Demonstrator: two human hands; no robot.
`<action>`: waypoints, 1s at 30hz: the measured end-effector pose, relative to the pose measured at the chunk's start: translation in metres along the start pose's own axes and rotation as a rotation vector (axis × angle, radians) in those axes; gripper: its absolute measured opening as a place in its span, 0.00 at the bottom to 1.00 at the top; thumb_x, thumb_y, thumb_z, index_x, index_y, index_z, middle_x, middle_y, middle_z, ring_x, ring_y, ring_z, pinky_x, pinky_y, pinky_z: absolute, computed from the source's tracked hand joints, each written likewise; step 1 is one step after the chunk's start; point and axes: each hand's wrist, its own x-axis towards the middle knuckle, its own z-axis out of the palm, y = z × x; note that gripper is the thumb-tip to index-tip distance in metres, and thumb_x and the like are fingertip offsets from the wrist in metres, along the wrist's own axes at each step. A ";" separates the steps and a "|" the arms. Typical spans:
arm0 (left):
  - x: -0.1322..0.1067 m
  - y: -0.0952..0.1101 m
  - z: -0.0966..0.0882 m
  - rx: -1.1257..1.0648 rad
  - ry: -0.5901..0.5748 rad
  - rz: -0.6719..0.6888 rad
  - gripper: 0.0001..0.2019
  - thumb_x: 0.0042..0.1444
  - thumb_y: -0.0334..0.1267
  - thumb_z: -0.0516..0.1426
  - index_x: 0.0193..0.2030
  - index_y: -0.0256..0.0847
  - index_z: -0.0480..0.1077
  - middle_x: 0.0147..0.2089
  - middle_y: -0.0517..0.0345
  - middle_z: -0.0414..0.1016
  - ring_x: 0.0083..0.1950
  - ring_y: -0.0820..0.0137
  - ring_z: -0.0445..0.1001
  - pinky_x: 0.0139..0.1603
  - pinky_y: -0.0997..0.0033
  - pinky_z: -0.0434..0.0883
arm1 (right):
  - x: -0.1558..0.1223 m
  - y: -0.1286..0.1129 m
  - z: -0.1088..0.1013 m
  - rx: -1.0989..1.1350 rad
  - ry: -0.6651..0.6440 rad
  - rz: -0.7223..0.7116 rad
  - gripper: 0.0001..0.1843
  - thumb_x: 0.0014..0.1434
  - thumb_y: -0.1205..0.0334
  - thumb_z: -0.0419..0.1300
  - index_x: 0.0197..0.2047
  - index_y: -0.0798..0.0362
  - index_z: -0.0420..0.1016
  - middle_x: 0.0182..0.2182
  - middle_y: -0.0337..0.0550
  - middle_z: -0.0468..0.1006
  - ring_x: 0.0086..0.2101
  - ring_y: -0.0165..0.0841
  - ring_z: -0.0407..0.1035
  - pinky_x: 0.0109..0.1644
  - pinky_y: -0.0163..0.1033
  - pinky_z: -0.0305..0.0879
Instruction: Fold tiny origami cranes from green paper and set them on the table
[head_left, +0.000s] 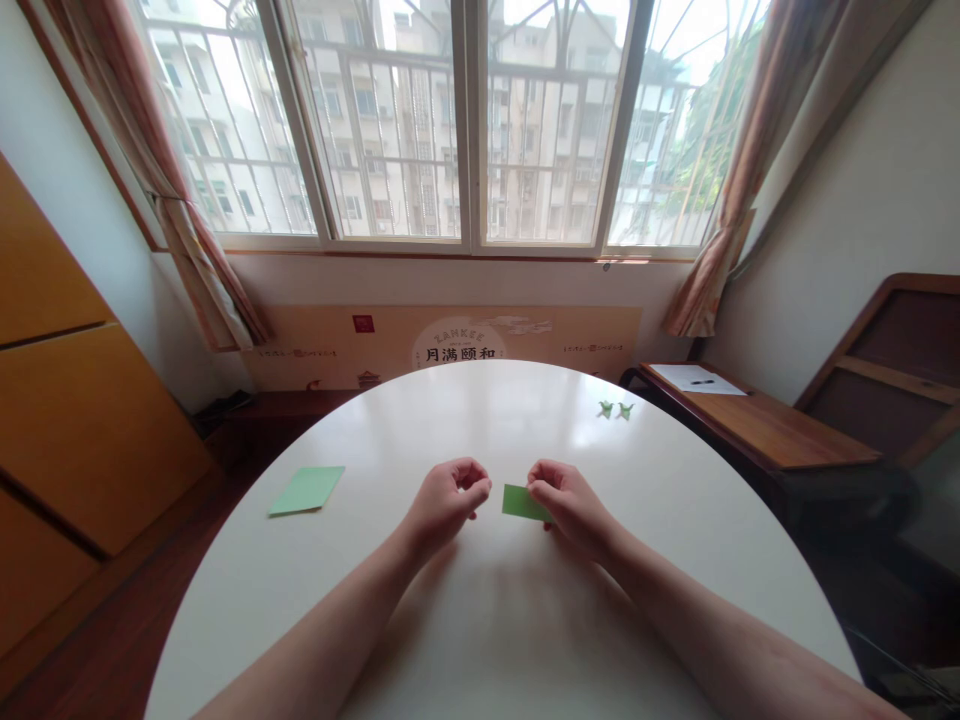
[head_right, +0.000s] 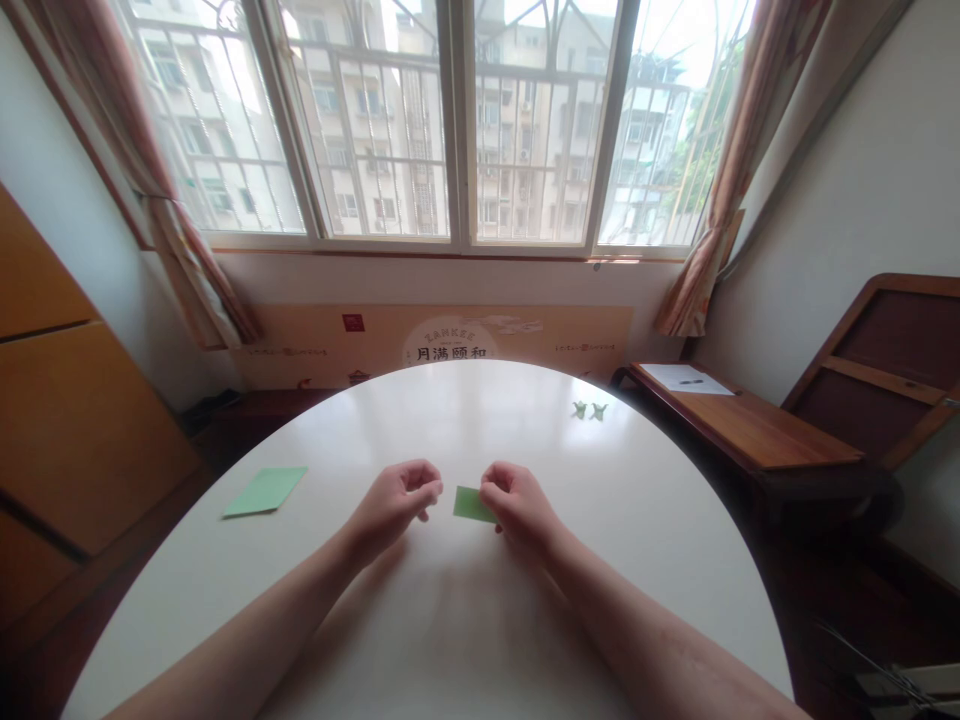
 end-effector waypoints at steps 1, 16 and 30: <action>0.000 -0.001 0.000 -0.002 0.013 0.002 0.07 0.47 0.40 0.57 0.25 0.38 0.69 0.23 0.62 0.67 0.25 0.73 0.66 0.23 0.74 0.69 | 0.000 0.000 0.000 -0.001 0.002 0.004 0.05 0.47 0.59 0.55 0.27 0.52 0.66 0.20 0.33 0.63 0.21 0.29 0.59 0.18 0.31 0.59; 0.002 -0.007 0.001 -0.004 0.080 -0.009 0.09 0.50 0.42 0.56 0.28 0.39 0.67 0.25 0.62 0.67 0.26 0.72 0.68 0.21 0.76 0.68 | 0.000 0.001 0.000 0.033 0.013 0.034 0.06 0.47 0.58 0.56 0.27 0.52 0.67 0.21 0.33 0.64 0.21 0.28 0.59 0.18 0.30 0.57; 0.001 -0.008 0.003 0.028 -0.117 -0.023 0.15 0.51 0.46 0.60 0.32 0.34 0.77 0.27 0.55 0.75 0.25 0.71 0.69 0.22 0.73 0.69 | -0.001 0.002 0.003 0.077 -0.071 0.017 0.06 0.48 0.59 0.59 0.28 0.53 0.69 0.22 0.34 0.66 0.22 0.27 0.61 0.18 0.30 0.59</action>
